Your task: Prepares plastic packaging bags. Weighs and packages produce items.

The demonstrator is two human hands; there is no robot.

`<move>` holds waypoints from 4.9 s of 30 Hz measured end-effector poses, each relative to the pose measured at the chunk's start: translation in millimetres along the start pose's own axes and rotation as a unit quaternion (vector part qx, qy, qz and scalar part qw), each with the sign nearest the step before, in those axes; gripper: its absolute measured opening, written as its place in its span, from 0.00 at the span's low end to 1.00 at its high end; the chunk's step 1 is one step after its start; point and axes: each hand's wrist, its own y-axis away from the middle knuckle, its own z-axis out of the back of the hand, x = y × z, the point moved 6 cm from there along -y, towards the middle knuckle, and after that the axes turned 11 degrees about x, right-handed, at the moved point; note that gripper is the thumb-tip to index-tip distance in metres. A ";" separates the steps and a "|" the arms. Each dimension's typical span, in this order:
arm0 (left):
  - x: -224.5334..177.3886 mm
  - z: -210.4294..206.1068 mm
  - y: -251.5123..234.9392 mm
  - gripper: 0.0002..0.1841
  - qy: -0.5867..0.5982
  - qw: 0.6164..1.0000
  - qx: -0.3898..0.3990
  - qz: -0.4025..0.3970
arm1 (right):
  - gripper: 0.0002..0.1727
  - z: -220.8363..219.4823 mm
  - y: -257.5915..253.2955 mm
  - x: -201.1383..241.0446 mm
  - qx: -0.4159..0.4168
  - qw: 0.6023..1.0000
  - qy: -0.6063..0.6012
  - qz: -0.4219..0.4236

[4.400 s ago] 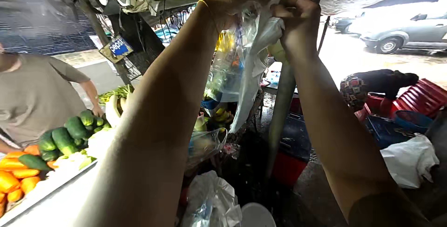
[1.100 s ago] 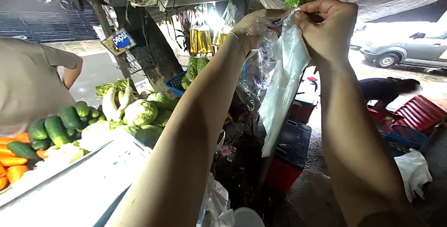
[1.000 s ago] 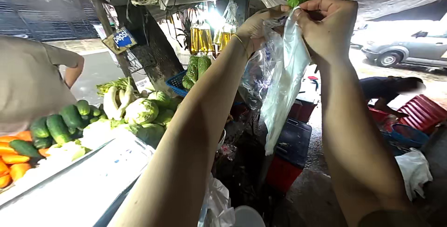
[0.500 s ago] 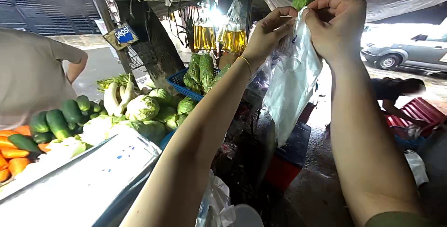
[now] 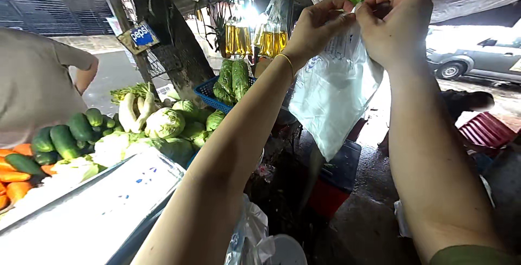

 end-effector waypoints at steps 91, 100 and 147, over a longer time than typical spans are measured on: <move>-15.7 18.3 1.2 0.15 0.054 0.976 -0.032 0.211 | 0.15 -10.3 1.0 30.4 0.103 0.940 0.244 0.213; -22.9 6.8 0.3 0.15 -0.045 0.971 -0.061 0.225 | 0.16 -12.2 3.6 24.6 0.078 0.939 0.277 0.188; -25.3 34.9 -27.4 0.07 -0.177 0.966 0.127 0.138 | 0.07 -33.6 3.0 0.1 -0.130 0.969 -0.208 -0.036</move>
